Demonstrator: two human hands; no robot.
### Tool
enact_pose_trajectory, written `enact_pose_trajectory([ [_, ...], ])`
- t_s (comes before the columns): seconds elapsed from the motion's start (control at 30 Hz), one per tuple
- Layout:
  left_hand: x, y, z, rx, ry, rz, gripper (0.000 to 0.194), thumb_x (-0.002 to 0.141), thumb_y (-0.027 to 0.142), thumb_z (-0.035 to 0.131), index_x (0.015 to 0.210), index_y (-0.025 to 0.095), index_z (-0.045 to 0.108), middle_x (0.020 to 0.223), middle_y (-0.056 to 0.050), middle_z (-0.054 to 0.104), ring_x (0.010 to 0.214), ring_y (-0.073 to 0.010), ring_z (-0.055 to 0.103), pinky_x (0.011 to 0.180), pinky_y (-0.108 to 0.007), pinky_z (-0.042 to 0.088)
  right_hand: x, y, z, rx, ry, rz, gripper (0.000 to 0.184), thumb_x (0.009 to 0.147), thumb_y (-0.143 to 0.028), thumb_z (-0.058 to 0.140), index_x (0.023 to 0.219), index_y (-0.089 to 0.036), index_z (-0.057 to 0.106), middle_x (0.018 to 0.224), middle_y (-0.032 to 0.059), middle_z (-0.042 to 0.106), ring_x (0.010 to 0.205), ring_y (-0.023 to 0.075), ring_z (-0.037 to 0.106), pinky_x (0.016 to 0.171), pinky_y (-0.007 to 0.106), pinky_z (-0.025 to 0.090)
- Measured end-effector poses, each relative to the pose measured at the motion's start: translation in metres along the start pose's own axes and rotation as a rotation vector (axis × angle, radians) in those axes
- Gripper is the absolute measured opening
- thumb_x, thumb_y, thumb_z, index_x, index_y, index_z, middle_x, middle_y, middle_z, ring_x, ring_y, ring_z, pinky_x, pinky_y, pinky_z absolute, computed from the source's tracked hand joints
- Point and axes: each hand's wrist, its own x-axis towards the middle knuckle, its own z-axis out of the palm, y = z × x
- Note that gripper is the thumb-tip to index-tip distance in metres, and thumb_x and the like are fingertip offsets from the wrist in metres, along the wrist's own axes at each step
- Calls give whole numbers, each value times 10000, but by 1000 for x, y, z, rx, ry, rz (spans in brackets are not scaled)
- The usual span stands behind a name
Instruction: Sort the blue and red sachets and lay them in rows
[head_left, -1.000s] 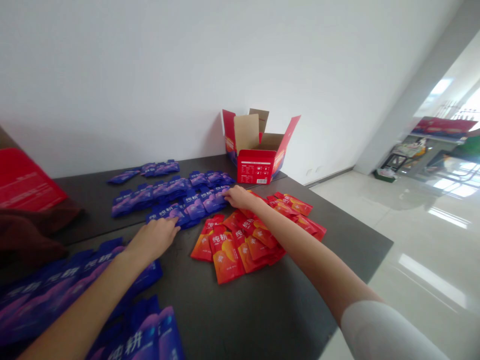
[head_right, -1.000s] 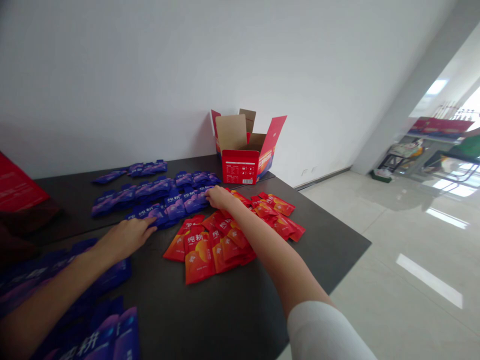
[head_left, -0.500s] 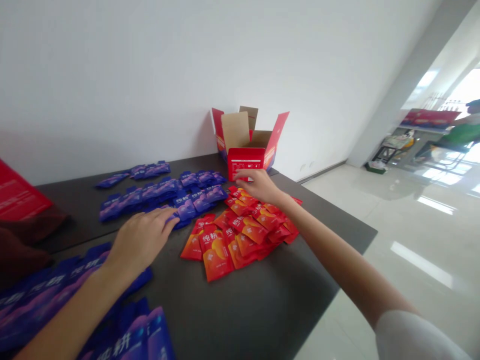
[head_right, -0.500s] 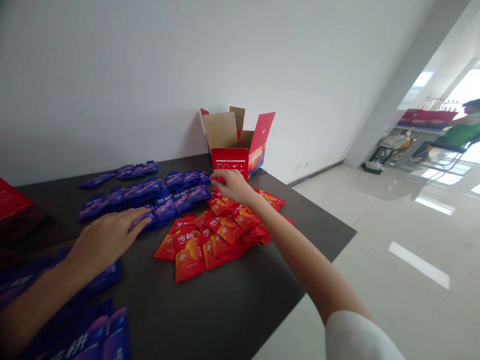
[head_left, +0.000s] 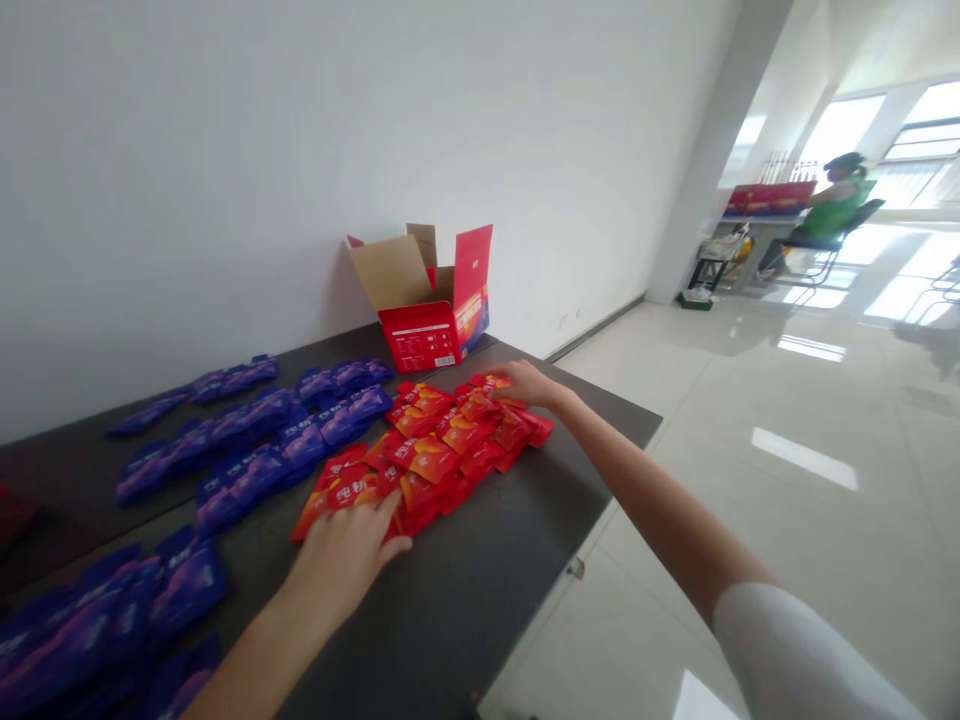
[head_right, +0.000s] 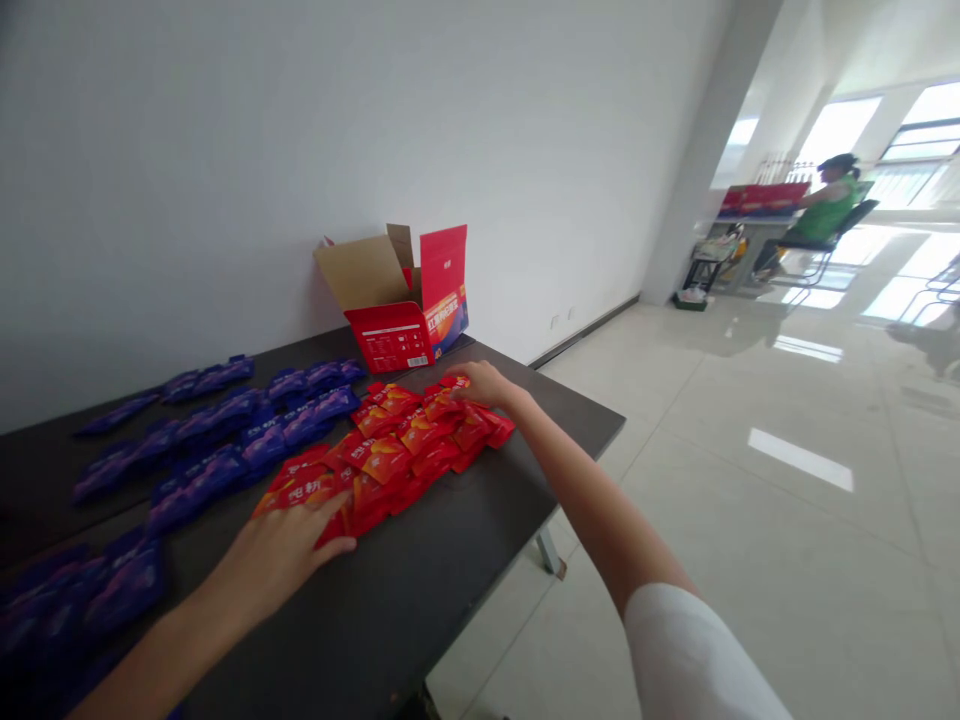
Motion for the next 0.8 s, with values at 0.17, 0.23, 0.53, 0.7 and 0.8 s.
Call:
enact_pose_trajectory([
  [0.17, -11, -18, 7, -107, -26, -51, 498, 863, 342, 435, 1339, 211, 369, 1273, -100, 542, 1139, -264, 527, 927, -409, 451, 60, -40, 19, -100, -265, -198, 589, 705, -227, 689, 1268, -198, 520, 1277, 71, 546, 1131, 211, 522, 920, 260, 405],
  [0.23, -15, -24, 11, -97, -54, -75, 487, 863, 306, 435, 1332, 190, 379, 1290, -104, 526, 1126, -266, 536, 919, -415, 459, 80, -50, 28, -161, -348, -221, 660, 665, -190, 719, 1288, -205, 500, 1302, 90, 520, 1132, 224, 520, 893, 264, 420],
  [0.53, -29, -11, 25, 210, -19, 47, 487, 797, -21, 278, 1186, 96, 545, 1184, -196, 580, 1027, -247, 601, 890, -369, 491, 89, -49, 56, -169, -260, -321, 416, 752, -151, 583, 1165, -184, 605, 1143, 82, 631, 1021, 216, 585, 842, 250, 415],
  [0.7, -36, -3, 26, 268, 73, 150, 492, 726, -87, 319, 1106, 64, 591, 1014, -194, 663, 904, -213, 652, 820, -300, 527, 75, -44, 52, -271, -215, -359, 306, 788, -162, 511, 1060, -160, 648, 1009, 98, 667, 897, 210, 605, 762, 264, 419],
  [0.8, -44, -3, 22, 255, 269, 197, 447, 708, -90, 342, 1016, 69, 625, 840, -131, 699, 735, -180, 671, 758, -286, 549, 68, -48, 52, -339, -190, -343, 332, 798, -150, 492, 1104, -150, 620, 1010, 120, 654, 897, 212, 596, 755, 272, 413],
])
